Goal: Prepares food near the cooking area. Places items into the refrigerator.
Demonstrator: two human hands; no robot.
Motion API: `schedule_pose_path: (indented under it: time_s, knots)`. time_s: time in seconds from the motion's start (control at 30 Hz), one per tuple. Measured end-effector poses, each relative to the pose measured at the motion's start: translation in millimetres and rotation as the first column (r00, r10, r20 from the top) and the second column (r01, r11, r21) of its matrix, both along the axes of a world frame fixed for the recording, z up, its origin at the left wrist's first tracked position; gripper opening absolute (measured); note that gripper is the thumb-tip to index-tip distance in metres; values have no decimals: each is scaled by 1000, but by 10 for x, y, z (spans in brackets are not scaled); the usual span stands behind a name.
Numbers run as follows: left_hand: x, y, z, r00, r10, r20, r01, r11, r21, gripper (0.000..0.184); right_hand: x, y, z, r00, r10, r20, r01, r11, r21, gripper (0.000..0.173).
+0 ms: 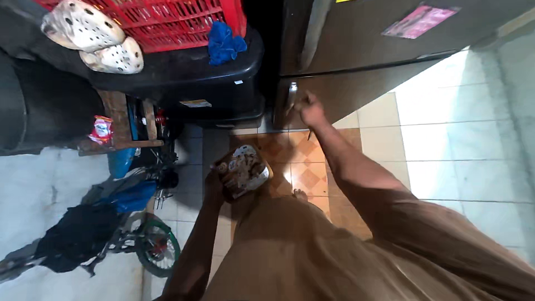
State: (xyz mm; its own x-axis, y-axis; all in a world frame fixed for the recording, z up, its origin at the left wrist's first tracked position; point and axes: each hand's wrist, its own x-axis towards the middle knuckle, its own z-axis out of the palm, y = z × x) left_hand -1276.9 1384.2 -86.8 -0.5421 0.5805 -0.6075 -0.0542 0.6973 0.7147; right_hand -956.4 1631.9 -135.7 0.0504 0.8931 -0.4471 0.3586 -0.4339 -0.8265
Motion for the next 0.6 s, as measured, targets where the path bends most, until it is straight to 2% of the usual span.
schedule_pose_path:
  time_s: [0.07,0.13,0.27,0.37,0.4,0.5,0.6]
  knots:
    - [-236,206,-24,998,-60,-26,60,998,1,54,-135,302,-47,998,-62,22,62,998,-29,67]
    - [-432,403,-87,988,-140,-58,140,990,5,54,-204,360,-105,995,-95,-34,93,994,-57,61]
    - [-572,798,-326,943,-322,-81,321,947,-27,58,80,41,-133,995,-28,-93,22,998,-66,48]
    - [-457,1121,-539,920,-386,68,387,922,-1,60,531,-584,-163,994,-45,-103,34,994,-102,35]
    - [-378,1207,-619,914,-387,123,390,921,3,57,694,-857,-130,990,-105,-97,92,988,-124,38]
    - [-43,1463,-884,861,-429,273,453,891,-28,52,1085,-1623,114,951,-302,57,308,933,-186,71]
    - [480,1755,-1153,796,-488,359,538,842,-48,56,1398,-2039,313,890,-326,319,398,897,-192,84]
